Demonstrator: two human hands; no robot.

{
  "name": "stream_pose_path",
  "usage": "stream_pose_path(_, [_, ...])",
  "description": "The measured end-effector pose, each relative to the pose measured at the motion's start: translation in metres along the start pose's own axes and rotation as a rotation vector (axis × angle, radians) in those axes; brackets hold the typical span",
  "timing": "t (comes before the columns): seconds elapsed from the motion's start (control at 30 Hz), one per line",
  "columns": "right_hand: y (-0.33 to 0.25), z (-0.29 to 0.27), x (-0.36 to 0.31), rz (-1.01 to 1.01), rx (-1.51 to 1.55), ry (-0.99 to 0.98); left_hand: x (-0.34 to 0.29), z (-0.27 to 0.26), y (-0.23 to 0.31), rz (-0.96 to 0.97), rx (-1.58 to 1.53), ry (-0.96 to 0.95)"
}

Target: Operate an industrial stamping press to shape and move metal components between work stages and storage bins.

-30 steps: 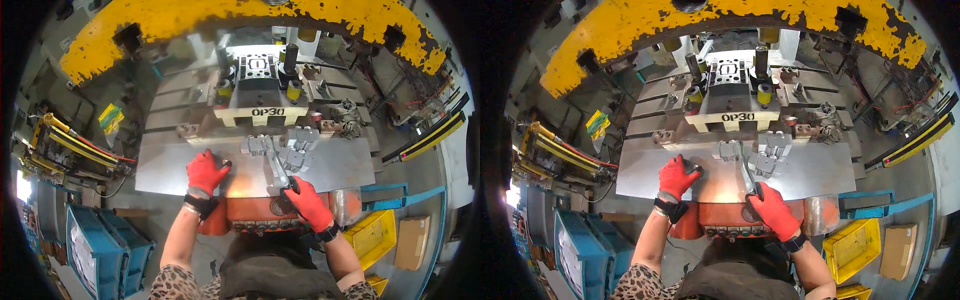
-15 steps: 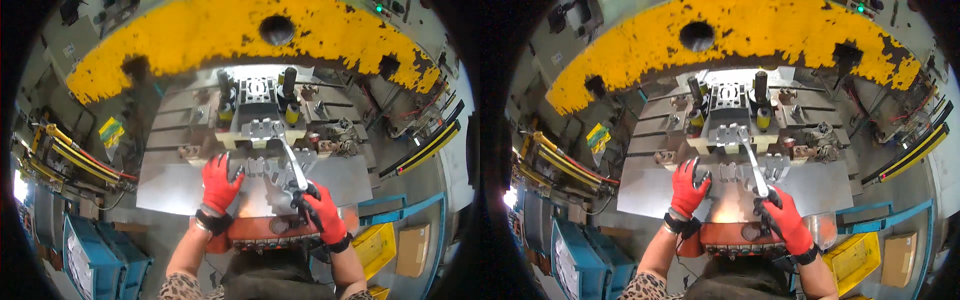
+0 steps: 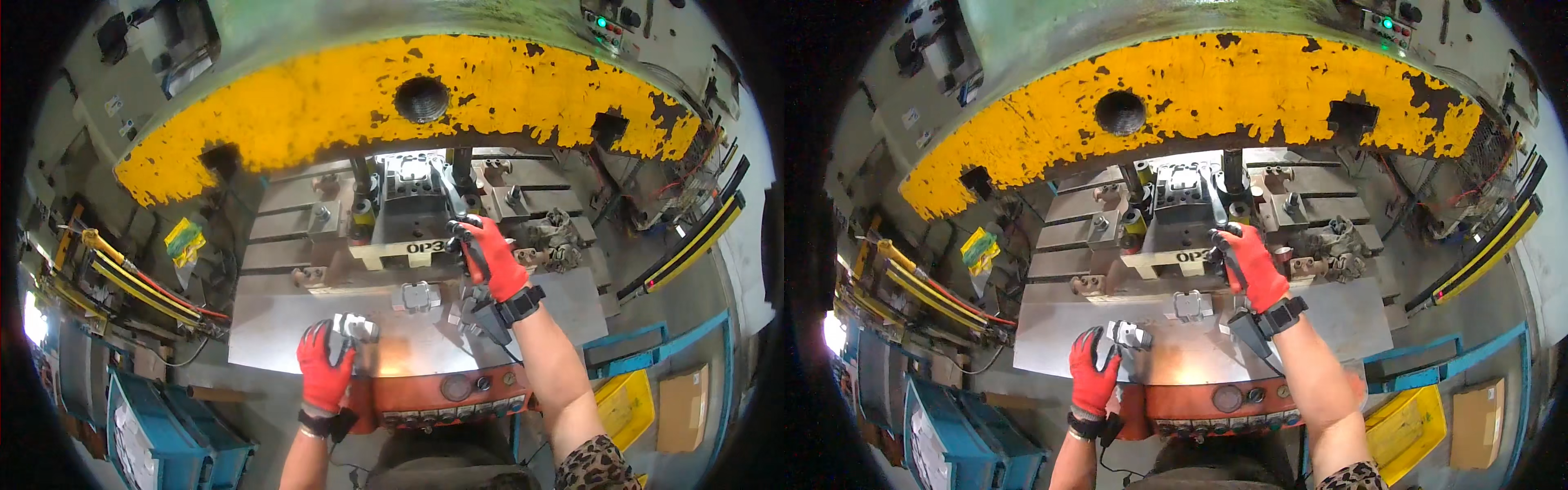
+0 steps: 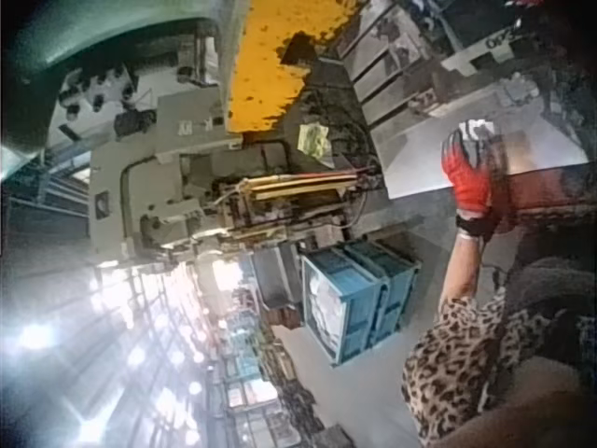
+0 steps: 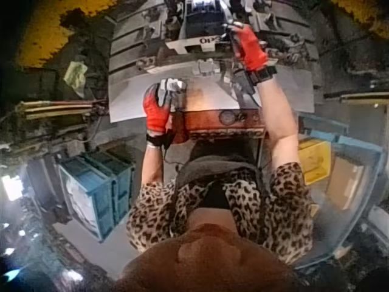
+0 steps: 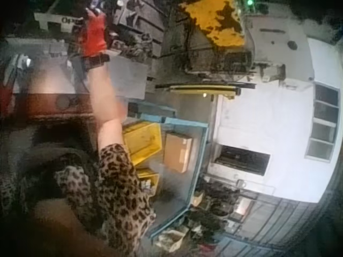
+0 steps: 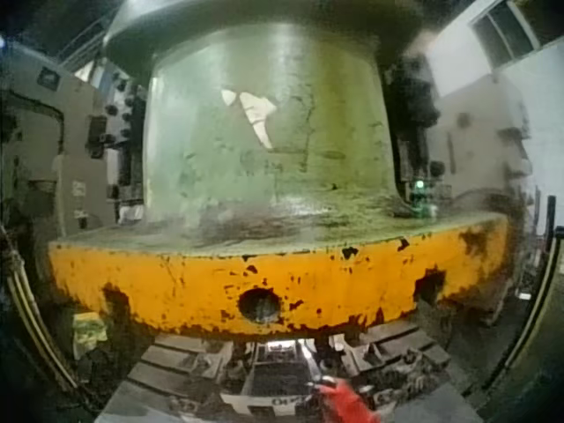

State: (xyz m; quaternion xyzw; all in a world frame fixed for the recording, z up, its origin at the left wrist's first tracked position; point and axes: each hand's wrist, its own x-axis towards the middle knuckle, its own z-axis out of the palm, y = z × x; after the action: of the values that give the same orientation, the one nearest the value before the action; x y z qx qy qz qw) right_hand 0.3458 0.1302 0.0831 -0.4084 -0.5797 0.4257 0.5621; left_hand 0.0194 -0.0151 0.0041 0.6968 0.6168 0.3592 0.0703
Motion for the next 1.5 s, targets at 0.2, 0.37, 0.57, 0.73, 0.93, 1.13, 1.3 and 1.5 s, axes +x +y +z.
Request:
stream_pose_path(0.2, [-0.008,-0.009,-0.011,-0.173,-0.112,0.023,-0.022,-0.019,-0.014,-0.083,0.001,0.054])
stream_pose_path(0.37, [0.009,-0.019,0.000,0.182,0.087,0.080,-0.032,-0.025,-0.015,-0.089,0.006,0.068])
stream_pose_path(0.57, [0.017,-0.026,0.023,0.292,0.100,-0.116,-0.034,-0.022,-0.020,-0.064,0.031,0.079])
stream_pose_path(0.73, [0.003,-0.018,0.025,0.346,0.091,-0.165,-0.031,-0.022,-0.019,-0.080,0.030,0.056])
stream_pose_path(0.93, [-0.012,0.018,0.006,0.086,-1.191,0.034,-0.037,-0.021,-0.020,-0.056,0.043,0.054])
stream_pose_path(1.13, [-0.022,-0.024,-0.112,0.169,-0.875,0.231,-0.084,-0.047,-0.062,-0.199,0.100,0.140])
stream_pose_path(1.3, [0.015,-0.090,-0.305,0.201,-0.556,0.759,-0.150,-0.044,-0.100,-0.710,-0.289,0.164])
stream_pose_path(1.5, [0.094,-0.146,-0.450,0.699,-0.072,1.101,-0.194,0.003,-0.141,-0.894,-0.755,-0.285])
